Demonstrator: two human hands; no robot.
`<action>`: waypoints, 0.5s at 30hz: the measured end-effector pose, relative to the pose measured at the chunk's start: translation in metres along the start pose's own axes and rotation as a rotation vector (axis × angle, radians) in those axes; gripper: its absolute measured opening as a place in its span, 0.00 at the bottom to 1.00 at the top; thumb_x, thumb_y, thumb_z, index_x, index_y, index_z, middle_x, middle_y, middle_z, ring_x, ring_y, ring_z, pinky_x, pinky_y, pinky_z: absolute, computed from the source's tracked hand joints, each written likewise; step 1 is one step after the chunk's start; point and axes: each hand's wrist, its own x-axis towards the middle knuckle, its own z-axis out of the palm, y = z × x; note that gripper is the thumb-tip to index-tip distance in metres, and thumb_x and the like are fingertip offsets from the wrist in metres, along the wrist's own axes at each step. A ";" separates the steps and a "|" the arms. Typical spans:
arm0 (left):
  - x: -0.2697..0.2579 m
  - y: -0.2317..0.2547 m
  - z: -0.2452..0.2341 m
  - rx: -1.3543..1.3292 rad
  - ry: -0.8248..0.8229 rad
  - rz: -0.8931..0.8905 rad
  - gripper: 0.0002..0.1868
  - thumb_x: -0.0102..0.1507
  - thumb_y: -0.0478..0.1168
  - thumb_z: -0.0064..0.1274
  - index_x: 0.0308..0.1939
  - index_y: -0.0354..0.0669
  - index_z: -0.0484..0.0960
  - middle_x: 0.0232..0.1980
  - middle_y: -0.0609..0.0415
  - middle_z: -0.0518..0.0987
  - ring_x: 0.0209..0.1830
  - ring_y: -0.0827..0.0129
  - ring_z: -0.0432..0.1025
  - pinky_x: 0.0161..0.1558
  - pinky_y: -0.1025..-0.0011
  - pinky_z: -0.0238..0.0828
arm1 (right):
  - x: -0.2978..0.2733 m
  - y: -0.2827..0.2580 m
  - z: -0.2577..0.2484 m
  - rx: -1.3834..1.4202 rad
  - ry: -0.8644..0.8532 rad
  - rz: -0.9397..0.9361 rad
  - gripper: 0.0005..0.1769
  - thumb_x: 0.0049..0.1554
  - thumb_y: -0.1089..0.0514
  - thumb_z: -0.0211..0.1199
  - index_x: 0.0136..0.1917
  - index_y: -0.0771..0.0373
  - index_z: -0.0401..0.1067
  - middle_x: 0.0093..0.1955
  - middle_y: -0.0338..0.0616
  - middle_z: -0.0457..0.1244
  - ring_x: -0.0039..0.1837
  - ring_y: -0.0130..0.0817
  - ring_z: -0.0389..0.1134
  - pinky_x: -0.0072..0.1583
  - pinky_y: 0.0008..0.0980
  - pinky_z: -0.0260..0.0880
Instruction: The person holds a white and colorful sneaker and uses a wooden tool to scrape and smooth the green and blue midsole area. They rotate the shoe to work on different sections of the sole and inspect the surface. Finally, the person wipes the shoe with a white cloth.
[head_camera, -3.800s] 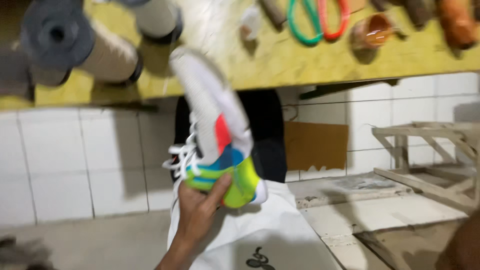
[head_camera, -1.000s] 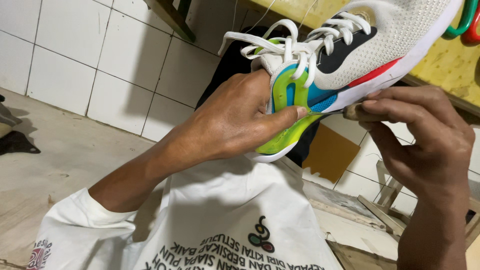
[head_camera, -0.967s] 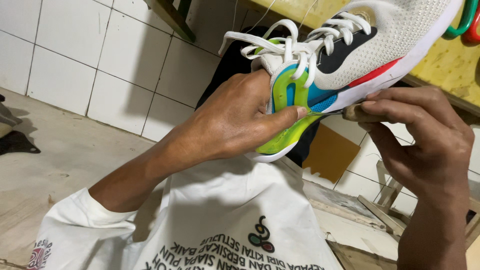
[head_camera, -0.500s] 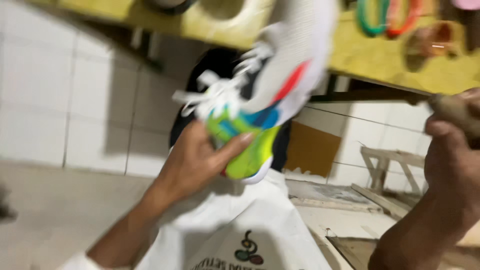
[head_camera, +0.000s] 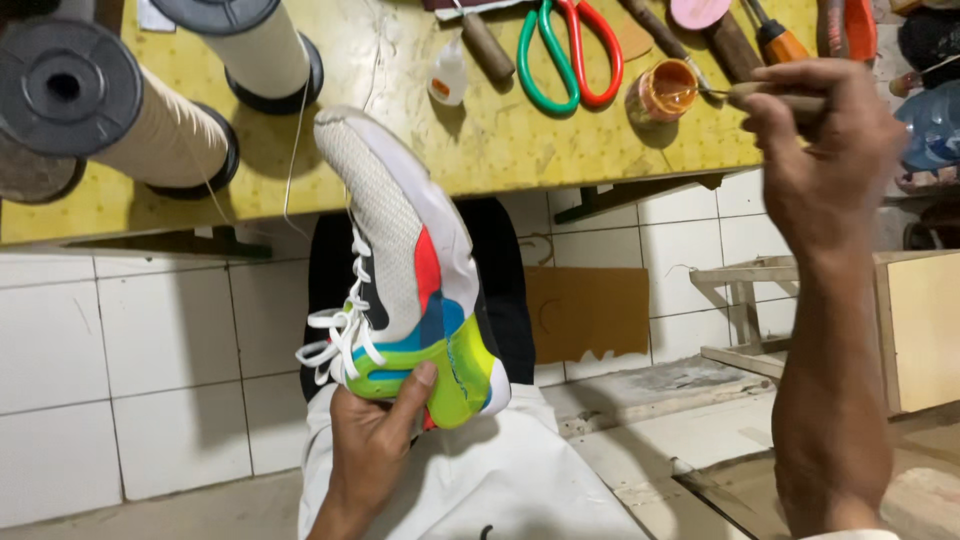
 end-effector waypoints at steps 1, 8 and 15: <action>0.000 -0.001 0.001 -0.003 0.008 0.014 0.19 0.61 0.39 0.57 0.55 0.35 0.85 0.55 0.48 0.88 0.57 0.60 0.83 0.59 0.64 0.83 | 0.003 0.004 0.005 -0.026 0.001 -0.013 0.09 0.78 0.80 0.67 0.64 0.85 0.67 0.58 0.73 0.69 0.55 0.55 0.76 0.54 0.40 0.80; 0.001 -0.004 0.003 0.005 0.005 0.019 0.19 0.62 0.39 0.56 0.55 0.35 0.85 0.55 0.49 0.88 0.57 0.61 0.82 0.58 0.64 0.83 | 0.012 0.014 0.025 -0.071 -0.022 0.024 0.10 0.74 0.69 0.73 0.59 0.76 0.73 0.54 0.58 0.70 0.52 0.44 0.75 0.52 0.37 0.76; 0.001 -0.009 0.004 -0.005 0.002 0.011 0.19 0.62 0.38 0.56 0.56 0.35 0.85 0.56 0.49 0.88 0.60 0.60 0.82 0.60 0.64 0.81 | 0.013 0.015 0.016 0.034 -0.042 0.104 0.08 0.77 0.74 0.68 0.62 0.79 0.70 0.54 0.62 0.70 0.51 0.45 0.74 0.51 0.35 0.78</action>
